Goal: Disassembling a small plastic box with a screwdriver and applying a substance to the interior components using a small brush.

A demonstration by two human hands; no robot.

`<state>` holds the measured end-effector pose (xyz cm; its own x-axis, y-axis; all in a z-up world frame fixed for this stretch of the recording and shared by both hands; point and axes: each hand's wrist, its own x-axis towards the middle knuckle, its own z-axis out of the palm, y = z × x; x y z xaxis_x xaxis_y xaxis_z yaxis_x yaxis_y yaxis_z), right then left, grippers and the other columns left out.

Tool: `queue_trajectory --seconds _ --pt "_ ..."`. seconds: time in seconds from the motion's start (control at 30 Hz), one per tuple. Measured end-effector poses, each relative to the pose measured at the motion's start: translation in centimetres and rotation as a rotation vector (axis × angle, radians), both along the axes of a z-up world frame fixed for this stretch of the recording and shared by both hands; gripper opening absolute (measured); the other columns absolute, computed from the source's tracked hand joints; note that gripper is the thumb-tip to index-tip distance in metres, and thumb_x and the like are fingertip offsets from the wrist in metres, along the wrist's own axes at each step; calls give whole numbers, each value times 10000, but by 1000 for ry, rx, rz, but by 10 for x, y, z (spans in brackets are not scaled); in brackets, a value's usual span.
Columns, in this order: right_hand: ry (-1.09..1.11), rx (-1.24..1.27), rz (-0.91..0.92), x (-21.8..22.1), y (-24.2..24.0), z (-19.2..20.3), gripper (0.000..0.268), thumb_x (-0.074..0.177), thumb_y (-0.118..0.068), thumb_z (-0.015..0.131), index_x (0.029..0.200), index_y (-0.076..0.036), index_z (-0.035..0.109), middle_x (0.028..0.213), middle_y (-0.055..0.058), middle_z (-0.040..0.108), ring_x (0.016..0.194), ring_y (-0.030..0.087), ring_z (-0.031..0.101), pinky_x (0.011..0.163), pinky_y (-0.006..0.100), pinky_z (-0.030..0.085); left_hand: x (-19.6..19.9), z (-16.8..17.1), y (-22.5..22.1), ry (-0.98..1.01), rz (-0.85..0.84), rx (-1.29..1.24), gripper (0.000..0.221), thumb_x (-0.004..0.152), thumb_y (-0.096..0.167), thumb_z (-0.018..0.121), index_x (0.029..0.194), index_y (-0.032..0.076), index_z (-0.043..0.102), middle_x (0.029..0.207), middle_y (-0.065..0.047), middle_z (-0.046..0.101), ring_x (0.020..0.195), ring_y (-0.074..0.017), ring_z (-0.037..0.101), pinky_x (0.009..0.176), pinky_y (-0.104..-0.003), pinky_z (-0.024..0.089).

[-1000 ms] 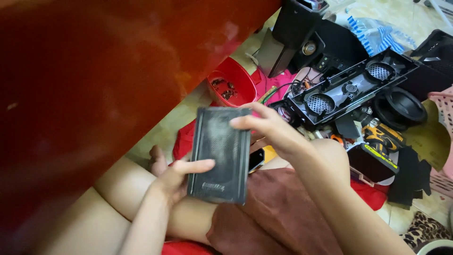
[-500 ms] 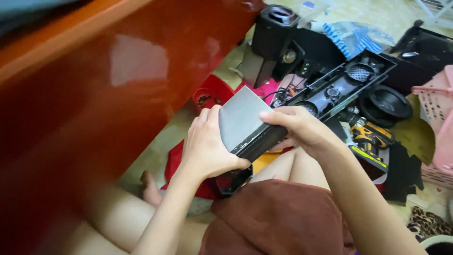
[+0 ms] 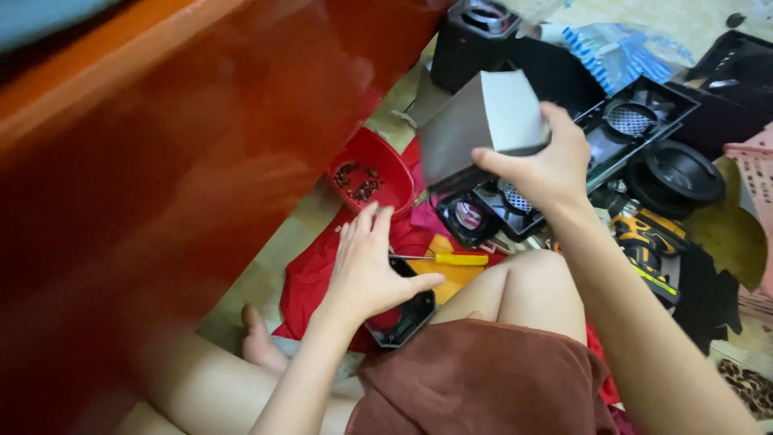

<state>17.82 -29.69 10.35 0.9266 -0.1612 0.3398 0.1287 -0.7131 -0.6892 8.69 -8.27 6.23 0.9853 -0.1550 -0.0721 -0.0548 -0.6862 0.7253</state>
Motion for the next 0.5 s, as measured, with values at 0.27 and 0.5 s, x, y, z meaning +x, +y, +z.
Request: queue_trajectory --seconds 0.27,0.5 --pt "-62 -293 164 73 16 -56 957 466 -495 872 1190 -18 466 1036 187 537 1016 360 535 848 436 434 4 -62 18 143 100 30 575 726 452 640 1138 67 529 1093 -95 536 1068 -295 525 907 -438 409" --pt "-39 -289 240 112 31 -104 1020 444 -500 875 1230 -55 400 1059 180 482 1038 375 517 875 449 428 -5 -84 25 237 92 88 400 768 416 593 1037 120 599 953 -50 611 950 -255 599 793 -414 488"
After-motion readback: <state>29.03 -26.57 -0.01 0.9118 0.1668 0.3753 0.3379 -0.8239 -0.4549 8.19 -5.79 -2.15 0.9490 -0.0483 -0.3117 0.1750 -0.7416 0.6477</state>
